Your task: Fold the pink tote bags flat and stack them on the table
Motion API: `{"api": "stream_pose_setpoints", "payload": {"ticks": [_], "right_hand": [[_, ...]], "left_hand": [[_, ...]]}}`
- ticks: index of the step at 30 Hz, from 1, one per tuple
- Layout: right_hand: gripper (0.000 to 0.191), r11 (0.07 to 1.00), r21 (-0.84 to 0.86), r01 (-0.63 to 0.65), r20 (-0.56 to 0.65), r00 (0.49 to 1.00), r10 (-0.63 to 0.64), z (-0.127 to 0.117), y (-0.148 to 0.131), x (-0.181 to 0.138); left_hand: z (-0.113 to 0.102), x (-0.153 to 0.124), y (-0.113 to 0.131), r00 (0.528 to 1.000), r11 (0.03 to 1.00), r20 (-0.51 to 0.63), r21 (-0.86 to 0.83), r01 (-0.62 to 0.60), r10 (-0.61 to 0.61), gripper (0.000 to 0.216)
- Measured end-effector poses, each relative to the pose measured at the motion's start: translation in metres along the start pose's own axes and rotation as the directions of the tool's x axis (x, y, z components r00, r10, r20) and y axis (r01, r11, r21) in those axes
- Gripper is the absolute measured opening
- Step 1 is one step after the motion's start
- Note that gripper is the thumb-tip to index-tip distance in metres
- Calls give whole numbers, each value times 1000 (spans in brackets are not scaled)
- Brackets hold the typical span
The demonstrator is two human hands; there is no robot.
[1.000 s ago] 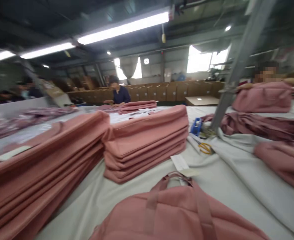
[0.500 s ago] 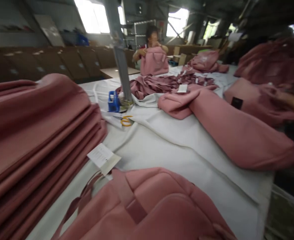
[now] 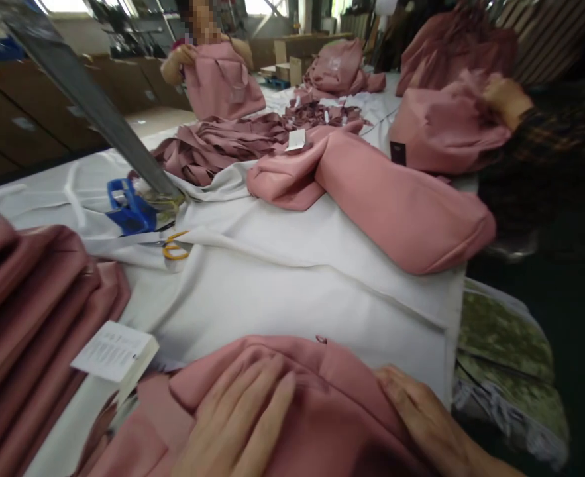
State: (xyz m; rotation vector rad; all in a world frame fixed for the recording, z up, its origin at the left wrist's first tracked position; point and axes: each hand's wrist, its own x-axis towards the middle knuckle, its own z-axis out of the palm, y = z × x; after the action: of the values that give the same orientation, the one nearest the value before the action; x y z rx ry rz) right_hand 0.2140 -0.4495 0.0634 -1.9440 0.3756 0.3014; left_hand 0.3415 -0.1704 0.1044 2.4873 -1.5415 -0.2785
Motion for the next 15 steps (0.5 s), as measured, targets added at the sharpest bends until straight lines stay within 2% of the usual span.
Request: {"api": "stream_pose_setpoints", "payload": {"ticks": [3,6,8,10,13,15], "right_hand": [[57,985,159,-68,29,997,64,-10,2,2],[45,989,135,-53,91,995,41,-21,11,4],[33,996,81,-38,157,987,25,-29,15,5],[22,1000,22,-16,259,966,10,-37,13,5],[29,997,-78,12,334,942,15,-46,5,4],[31,992,-121,-21,291,955,55,-46,0,2]], "left_hand": [[-3,59,11,994,992,-15,63,-107,108,88],[9,90,22,998,995,51,89,-37,32,84],[20,84,24,1000,996,14,83,-29,28,71],[31,64,24,994,997,-99,74,-37,45,54],[42,31,22,982,997,-189,82,1,15,41],[44,16,23,982,996,-187,90,23,-5,42]]}}
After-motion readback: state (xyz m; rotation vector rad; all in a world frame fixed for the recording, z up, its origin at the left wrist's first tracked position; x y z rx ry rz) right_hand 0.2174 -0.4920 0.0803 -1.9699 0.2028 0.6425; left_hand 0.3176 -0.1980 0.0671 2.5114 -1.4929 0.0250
